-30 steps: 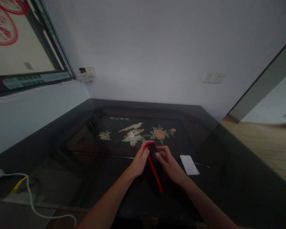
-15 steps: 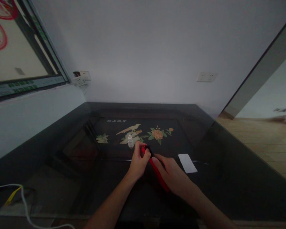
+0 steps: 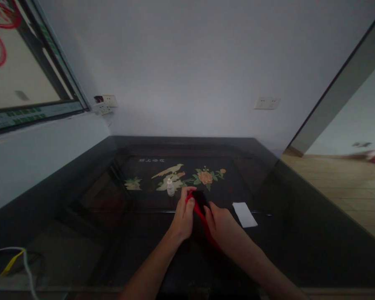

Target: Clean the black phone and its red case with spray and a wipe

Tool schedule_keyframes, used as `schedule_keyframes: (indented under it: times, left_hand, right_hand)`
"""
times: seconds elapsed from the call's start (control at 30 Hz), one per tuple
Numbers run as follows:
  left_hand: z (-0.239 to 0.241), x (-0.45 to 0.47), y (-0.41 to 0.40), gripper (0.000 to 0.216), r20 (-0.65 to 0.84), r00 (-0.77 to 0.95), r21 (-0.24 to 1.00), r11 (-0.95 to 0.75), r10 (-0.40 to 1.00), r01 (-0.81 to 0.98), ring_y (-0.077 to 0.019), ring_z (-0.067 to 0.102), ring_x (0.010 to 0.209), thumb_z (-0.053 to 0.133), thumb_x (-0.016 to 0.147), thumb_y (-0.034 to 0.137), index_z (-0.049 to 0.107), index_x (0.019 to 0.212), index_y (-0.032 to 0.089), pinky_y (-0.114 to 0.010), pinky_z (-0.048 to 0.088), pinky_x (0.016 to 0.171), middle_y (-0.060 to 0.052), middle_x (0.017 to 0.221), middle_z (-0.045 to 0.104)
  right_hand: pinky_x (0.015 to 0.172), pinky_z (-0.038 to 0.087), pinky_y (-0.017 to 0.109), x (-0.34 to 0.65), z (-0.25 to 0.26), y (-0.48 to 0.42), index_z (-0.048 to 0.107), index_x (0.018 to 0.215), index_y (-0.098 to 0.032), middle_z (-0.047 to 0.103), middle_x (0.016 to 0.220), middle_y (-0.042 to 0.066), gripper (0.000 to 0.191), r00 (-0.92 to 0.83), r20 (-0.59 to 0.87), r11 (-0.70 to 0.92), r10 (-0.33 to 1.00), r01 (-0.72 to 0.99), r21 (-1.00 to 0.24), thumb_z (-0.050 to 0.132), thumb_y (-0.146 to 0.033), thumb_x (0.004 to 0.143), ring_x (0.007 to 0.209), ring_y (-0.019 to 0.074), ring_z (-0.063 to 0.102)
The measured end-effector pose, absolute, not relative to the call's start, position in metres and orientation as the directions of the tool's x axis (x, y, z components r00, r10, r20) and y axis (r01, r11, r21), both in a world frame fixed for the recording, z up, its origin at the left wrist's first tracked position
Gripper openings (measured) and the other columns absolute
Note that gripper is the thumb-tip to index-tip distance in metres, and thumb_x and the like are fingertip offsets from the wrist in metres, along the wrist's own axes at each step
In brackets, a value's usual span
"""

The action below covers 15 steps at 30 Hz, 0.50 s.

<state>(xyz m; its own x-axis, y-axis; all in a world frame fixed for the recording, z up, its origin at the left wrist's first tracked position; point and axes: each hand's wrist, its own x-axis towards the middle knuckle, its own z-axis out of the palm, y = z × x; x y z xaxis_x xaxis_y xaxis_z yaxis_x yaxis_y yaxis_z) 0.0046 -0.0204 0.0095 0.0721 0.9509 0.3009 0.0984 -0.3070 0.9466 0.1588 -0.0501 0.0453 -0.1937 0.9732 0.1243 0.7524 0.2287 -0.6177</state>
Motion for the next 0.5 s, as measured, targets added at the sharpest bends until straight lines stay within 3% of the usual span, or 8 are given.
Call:
schedule_keyframes:
  times: [0.23, 0.37, 0.5]
  left_hand:
    - [0.007, 0.012, -0.022, 0.028, 0.246, -0.023, 0.956, -0.238, 0.969, 0.173, -0.022, 0.058, 0.094, 0.037, 0.103, 0.045, 0.05, 0.11, 0.021, -0.036, 0.044, 0.088, -0.005, 0.1, 0.06]
    - [-0.001, 0.012, -0.018, 0.033, 0.169, -0.116, 0.972, -0.146, 0.979, 0.185, -0.0192, 0.057, 0.077, 0.04, 0.101, 0.054, 0.047, 0.095, 0.023, -0.034, 0.046, 0.076, 0.0, 0.079, 0.055]
    - [-0.005, 0.011, -0.009, 0.038, 0.052, -0.051, 0.994, -0.056, 0.997, -0.091, -0.0182, 0.06, 0.073, 0.043, 0.096, 0.059, 0.049, 0.103, 0.023, -0.032, 0.051, 0.064, 0.0, 0.083, 0.058]
  right_hand:
    - [0.056, 0.036, 0.031, 0.156, 0.033, -0.052, 0.062, 0.095, -0.019, 0.071, 0.073, 0.013, 0.033, -0.159, 0.182, 0.237, 0.97, 0.768, -0.595, 0.034, -0.034, 0.103, 0.059, 0.024, 0.068]
    - [0.053, 0.032, 0.032, 0.17, 0.042, -0.048, 0.058, 0.089, -0.02, 0.065, 0.064, 0.01, 0.037, 0.005, 0.297, 0.18, 0.955, 0.785, -0.593, 0.03, -0.039, 0.102, 0.053, 0.0234, 0.062]
    - [0.055, 0.033, 0.031, 0.182, 0.053, -0.045, 0.055, 0.085, -0.022, 0.063, 0.066, 0.007, 0.038, 0.071, 0.339, 0.186, 0.938, 0.723, -0.665, 0.029, -0.042, 0.104, 0.055, 0.021, 0.059]
